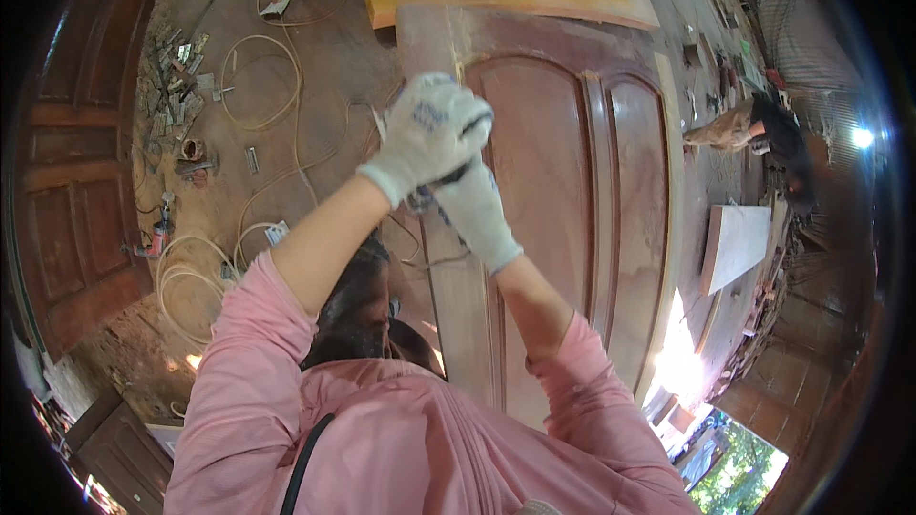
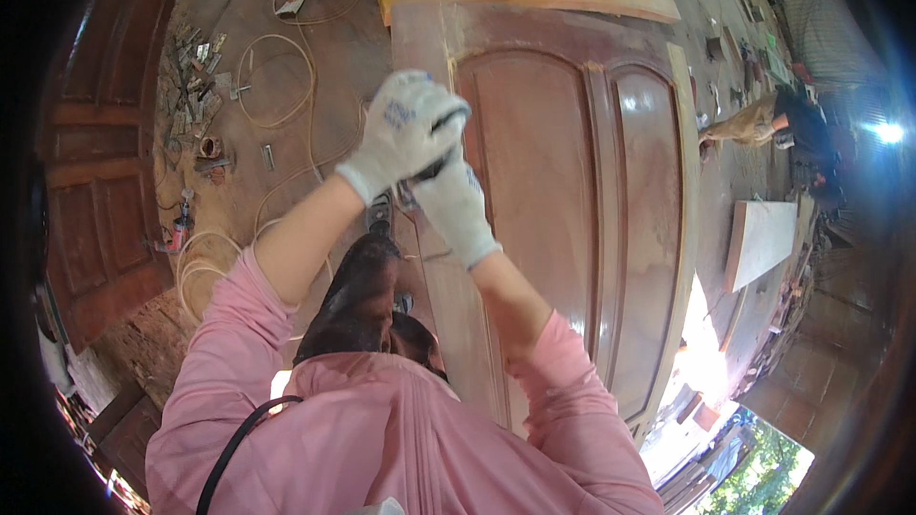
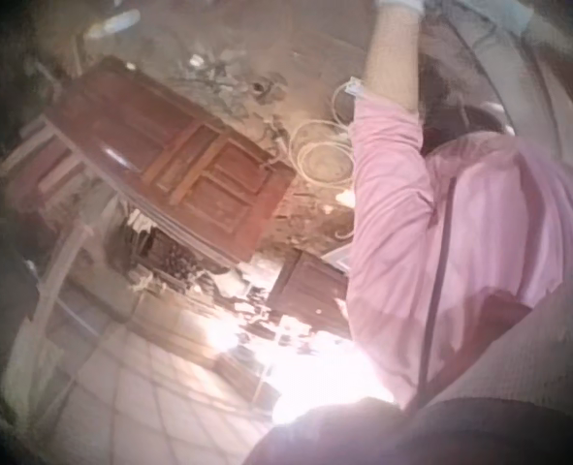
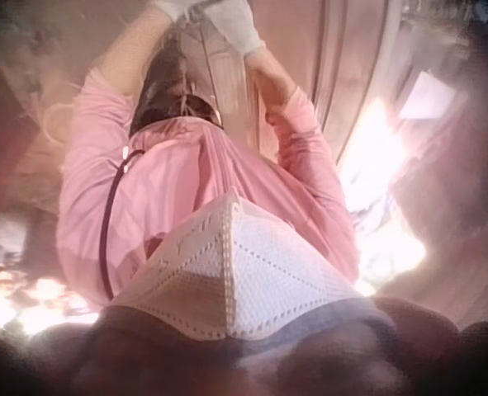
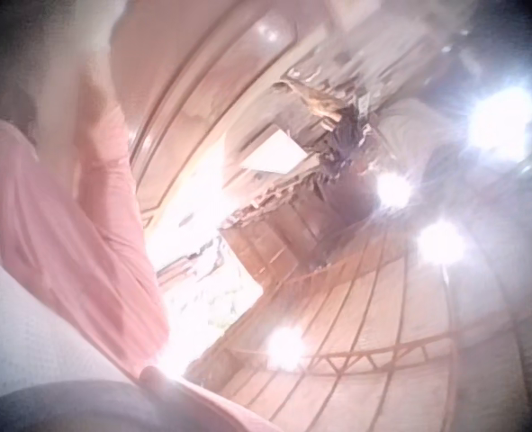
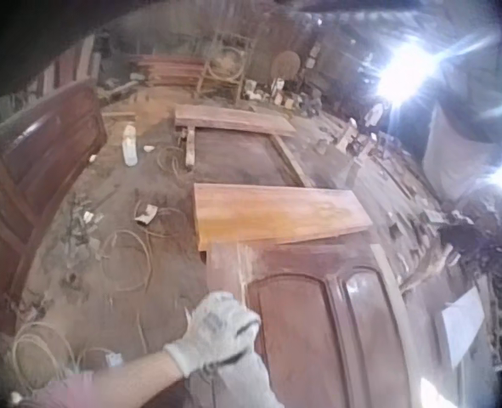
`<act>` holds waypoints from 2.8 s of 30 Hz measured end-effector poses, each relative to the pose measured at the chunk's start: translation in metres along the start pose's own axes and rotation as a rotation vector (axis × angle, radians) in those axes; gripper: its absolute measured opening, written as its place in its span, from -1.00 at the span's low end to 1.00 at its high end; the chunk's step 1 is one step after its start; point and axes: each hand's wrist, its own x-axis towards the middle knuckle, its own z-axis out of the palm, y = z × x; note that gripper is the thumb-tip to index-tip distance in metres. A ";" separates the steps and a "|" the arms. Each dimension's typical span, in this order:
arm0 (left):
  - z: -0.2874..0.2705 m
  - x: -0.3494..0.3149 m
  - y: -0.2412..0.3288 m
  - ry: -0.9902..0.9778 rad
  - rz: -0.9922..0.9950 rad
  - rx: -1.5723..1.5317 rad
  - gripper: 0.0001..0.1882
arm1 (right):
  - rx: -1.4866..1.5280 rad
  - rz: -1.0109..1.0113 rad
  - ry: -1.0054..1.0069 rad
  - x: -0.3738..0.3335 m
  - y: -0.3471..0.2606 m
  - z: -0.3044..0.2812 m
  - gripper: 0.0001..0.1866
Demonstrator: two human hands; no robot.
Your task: The person sands a large wooden door with an electric sander, then applies wood filler to a groove using a putty knife. The person works on the door surface and edges, smoothing and filling imperfections.
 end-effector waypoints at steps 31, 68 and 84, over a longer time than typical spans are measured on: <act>-0.009 -0.144 0.153 -0.197 -0.031 -0.239 -0.83 | -0.204 0.193 -0.304 -0.226 0.073 -0.001 -0.48; 0.030 0.093 -0.038 0.128 -0.160 -0.144 -0.90 | 0.087 0.141 -0.052 0.086 -0.028 -0.043 -0.55; 0.044 0.169 -0.117 0.111 -0.092 0.039 -0.79 | -0.045 -0.152 0.015 0.220 -0.032 -0.036 -0.43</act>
